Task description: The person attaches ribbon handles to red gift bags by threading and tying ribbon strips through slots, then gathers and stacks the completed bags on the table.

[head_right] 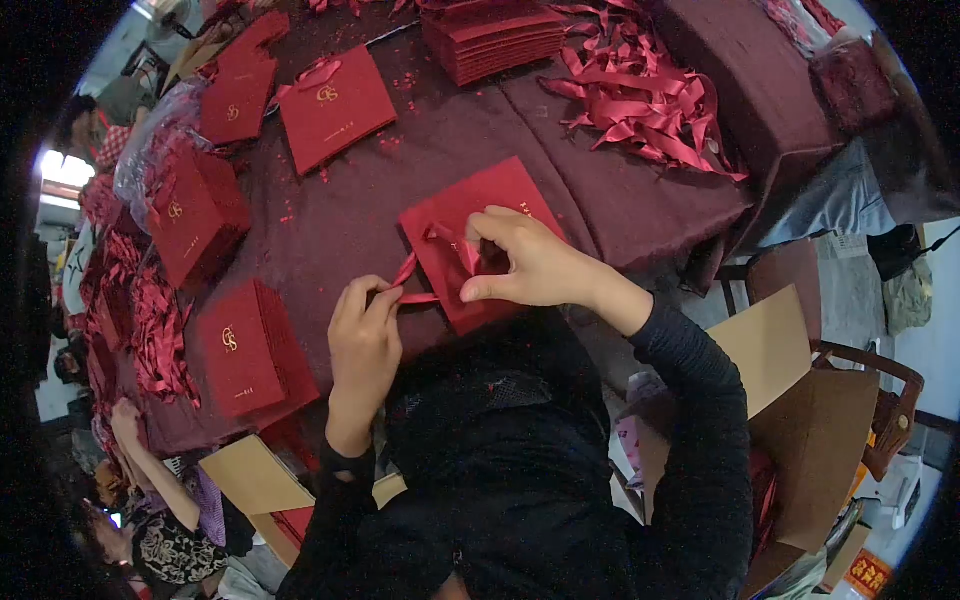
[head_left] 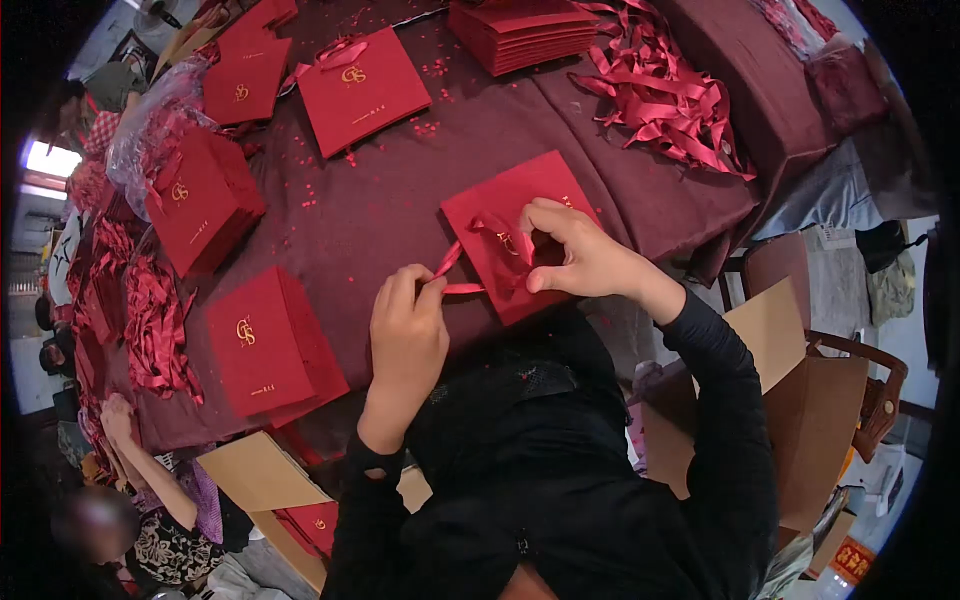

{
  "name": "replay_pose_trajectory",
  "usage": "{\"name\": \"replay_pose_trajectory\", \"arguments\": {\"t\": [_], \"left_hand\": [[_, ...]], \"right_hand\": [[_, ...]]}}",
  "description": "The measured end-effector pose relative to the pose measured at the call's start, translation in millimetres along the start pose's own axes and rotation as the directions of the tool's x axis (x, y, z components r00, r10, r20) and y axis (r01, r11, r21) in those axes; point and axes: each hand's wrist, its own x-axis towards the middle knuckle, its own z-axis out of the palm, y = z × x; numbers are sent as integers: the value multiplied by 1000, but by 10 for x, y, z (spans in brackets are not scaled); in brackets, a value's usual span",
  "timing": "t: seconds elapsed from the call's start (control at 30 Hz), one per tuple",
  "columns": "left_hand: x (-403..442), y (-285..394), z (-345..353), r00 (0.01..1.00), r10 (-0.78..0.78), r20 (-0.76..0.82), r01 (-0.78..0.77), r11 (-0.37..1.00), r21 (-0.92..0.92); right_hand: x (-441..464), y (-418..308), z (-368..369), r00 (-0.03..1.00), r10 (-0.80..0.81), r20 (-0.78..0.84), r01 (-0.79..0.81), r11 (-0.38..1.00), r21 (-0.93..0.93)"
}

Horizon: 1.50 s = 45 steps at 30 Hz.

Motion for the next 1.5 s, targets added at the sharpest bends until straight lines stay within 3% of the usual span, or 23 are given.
{"name": "replay_pose_trajectory", "arguments": {"t": [0.33,0.4,0.43,0.5,0.6,0.63,0.73,0.8,0.87,0.93,0.97,1.0,1.03,1.1,1.2,1.23,1.37,1.43,1.5], "left_hand": [[-415,-113,-307,999,-27,20,26,999,44],[-405,-154,-283,1000,-28,12,27,996,83],[-417,-161,-277,1000,-23,10,22,996,81],[-452,-184,-292,999,-50,6,50,999,6],[-488,-193,-300,1000,-15,-21,17,997,78],[-475,-170,-335,998,-7,-61,12,997,72],[-357,23,-545,972,2,-236,8,999,40],[-241,174,-677,921,-10,-389,21,999,24],[-87,244,-756,895,-65,-441,71,997,-3],[71,119,-765,936,-113,-334,158,981,113],[122,29,-720,943,-175,-285,222,964,144],[113,-142,-682,970,-205,-127,230,947,224],[119,-191,-599,979,-181,-94,202,923,328],[182,-174,-541,990,-140,-1,123,867,483],[362,-89,-343,997,-69,-46,78,969,236],[412,-31,-263,994,-102,-31,107,971,213],[472,32,107,981,-195,-12,189,935,300],[435,38,233,974,-224,-39,223,912,343],[423,30,261,970,-234,-59,240,917,319]], "right_hand": [[12,-56,2,992,104,66,-109,991,78],[11,-82,15,997,-82,-13,78,978,-193],[-3,-131,21,991,-129,28,131,936,-326],[-85,-311,4,970,-155,185,232,807,-543],[-305,-336,61,951,-87,297,282,643,-712],[-315,-446,-15,929,-225,293,368,617,-696],[-278,-956,-414,922,-316,221,383,676,-630],[-156,-1432,-634,970,-220,101,234,744,-626],[60,-1437,-683,984,-135,117,173,882,-438],[364,-1088,-588,986,-83,141,131,915,-381],[461,-749,-463,974,-210,81,222,841,-494],[532,-467,-378,940,-341,35,292,742,-604],[503,-348,-452,960,-278,39,188,535,-824],[432,-183,-774,958,-284,-46,65,370,-927],[277,191,-1056,984,-108,-145,-134,102,-986],[252,297,-1108,992,-11,-128,-127,73,-989],[323,512,-1238,995,26,-92,-94,118,-988],[470,471,-1359,958,-84,-273,-216,413,-885],[719,332,-1547,824,-162,-542,-121,886,-448]]}}
